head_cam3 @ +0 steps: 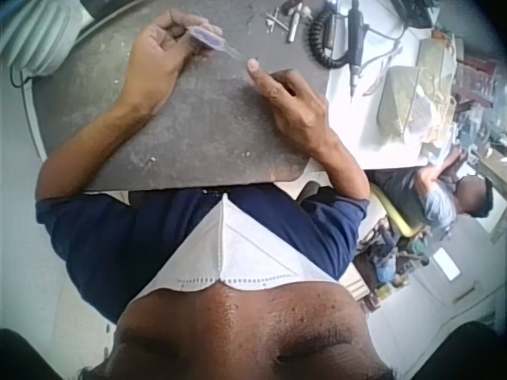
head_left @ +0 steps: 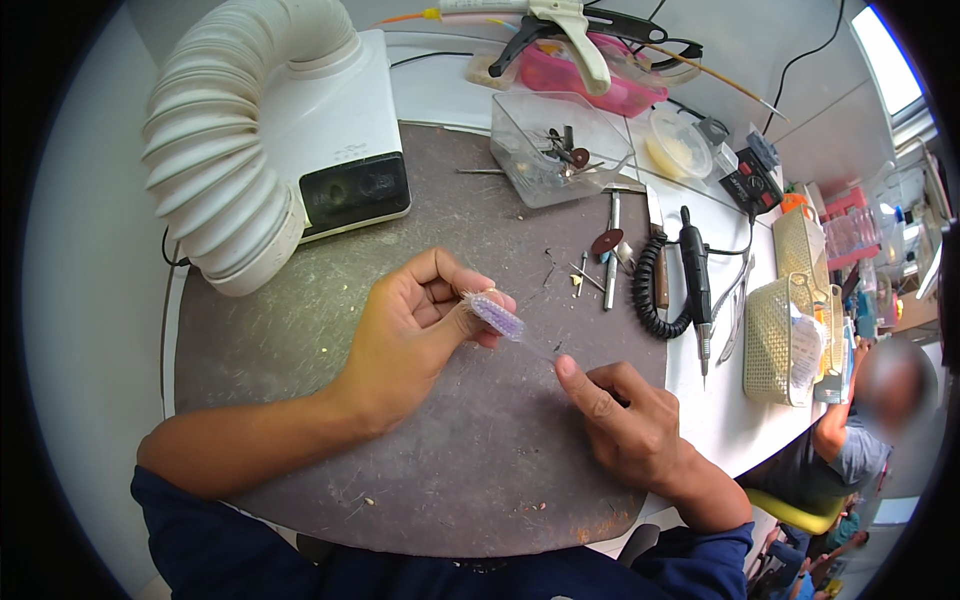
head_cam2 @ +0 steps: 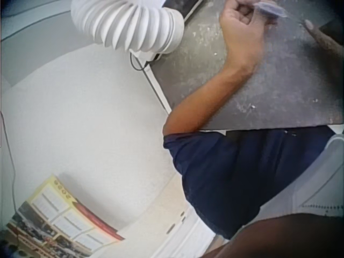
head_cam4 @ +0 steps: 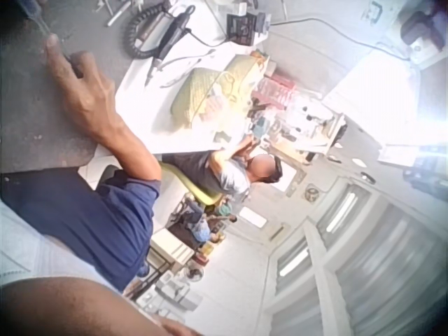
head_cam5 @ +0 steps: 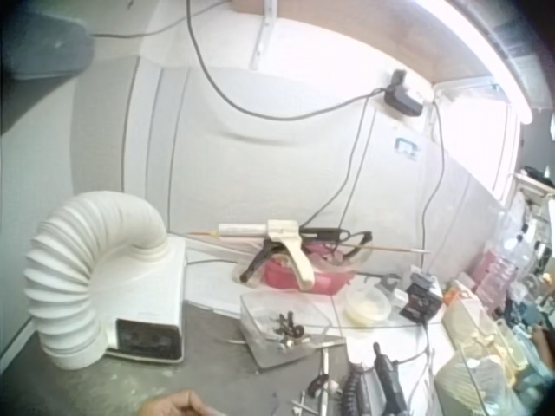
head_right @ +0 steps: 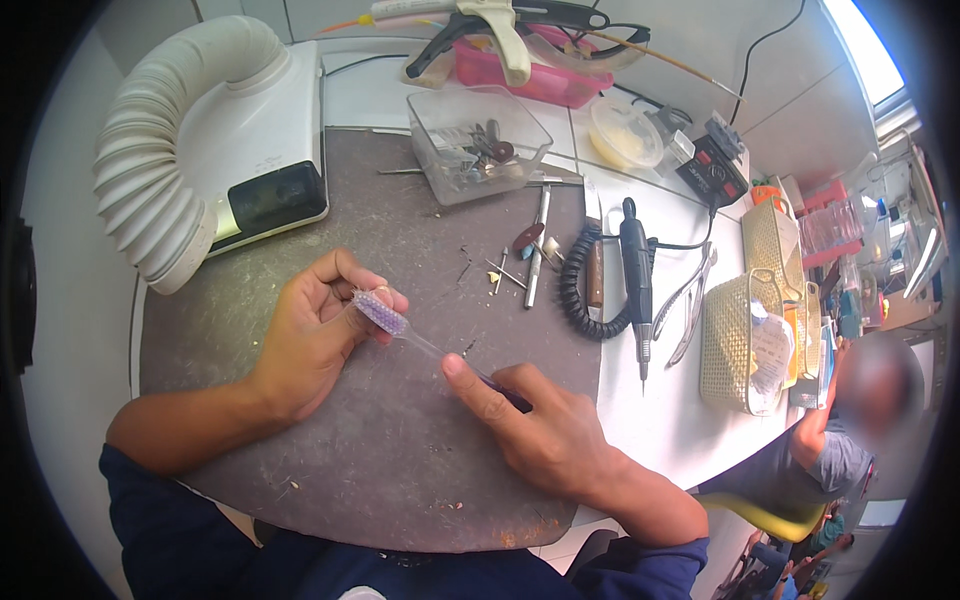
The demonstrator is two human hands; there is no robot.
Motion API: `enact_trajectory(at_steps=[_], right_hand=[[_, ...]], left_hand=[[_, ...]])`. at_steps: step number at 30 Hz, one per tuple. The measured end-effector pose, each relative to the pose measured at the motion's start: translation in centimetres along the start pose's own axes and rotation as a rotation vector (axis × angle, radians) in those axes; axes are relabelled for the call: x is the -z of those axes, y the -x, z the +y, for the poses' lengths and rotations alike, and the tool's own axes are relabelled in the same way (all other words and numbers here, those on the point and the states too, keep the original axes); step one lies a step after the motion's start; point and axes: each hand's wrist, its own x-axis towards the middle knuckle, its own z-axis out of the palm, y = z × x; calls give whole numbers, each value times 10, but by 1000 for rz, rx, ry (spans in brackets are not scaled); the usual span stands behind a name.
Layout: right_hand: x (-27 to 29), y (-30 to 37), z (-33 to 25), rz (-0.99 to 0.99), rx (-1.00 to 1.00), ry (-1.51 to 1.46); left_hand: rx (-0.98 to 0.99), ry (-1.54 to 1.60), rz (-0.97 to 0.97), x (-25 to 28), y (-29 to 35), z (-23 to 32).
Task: The person uses a rotary tool to grind and shape a small, light-colored object held in their left hand. They periodically stop to brush the object with a small brush to remove debris. The task involves repetitive grinding and cleaning cycles on the single item.
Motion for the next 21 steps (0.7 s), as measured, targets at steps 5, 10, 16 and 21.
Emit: enact_trajectory(at_steps=[5,10,16,21], right_hand=[[6,2,2,-5,-7,58],[10,3,8,90,-12,107],[2,4,20,342,41,113],[-2,6,17,383,102,86]], left_hand=[[16,99,11,0,-2,0],[19,126,24,2,-3,2],[27,112,-15,1,-3,4],[53,89,-84,0,-4,6]])
